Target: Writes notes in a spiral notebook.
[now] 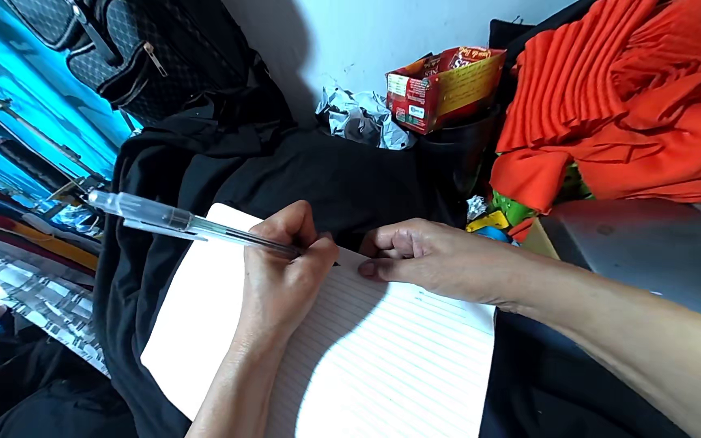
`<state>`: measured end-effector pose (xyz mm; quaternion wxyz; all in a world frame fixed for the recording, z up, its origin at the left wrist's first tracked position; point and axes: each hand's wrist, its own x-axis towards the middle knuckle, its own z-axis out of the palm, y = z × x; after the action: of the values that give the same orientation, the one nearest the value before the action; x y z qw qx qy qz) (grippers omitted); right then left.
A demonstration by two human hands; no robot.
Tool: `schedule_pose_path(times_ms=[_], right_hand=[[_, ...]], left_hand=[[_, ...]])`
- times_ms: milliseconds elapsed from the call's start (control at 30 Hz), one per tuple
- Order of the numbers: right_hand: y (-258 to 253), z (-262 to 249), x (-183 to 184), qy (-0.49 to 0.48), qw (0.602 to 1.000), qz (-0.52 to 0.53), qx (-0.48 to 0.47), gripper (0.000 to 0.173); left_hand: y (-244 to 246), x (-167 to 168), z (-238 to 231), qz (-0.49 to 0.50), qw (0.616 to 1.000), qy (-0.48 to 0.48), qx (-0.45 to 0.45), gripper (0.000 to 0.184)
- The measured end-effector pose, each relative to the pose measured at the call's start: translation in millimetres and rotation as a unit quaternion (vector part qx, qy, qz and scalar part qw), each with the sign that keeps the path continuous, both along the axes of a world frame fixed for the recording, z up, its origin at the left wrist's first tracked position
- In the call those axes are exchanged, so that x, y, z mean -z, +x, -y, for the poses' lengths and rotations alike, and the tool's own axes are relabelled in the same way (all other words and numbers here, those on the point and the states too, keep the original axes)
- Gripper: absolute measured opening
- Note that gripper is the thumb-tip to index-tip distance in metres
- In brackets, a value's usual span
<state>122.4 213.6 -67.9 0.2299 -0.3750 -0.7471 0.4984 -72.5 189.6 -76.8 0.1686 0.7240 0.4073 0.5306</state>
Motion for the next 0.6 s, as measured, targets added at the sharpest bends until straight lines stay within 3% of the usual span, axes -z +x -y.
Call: schedule_pose_path(times_ms=[100,600], right_hand=[[-0.5,-10.6,12.6,0.003,0.999,-0.029,-0.015,0.015],[-0.9,-6.2,9.0,-0.001,1.0,-0.025,-0.001,0.017]], left_hand=[[-0.1,-1.1,0.0,-0.025,1.0,-0.003,0.001,0.03],[1.7,0.4,-5.9,-0.052,0.998,0.027,-0.015,0.03]])
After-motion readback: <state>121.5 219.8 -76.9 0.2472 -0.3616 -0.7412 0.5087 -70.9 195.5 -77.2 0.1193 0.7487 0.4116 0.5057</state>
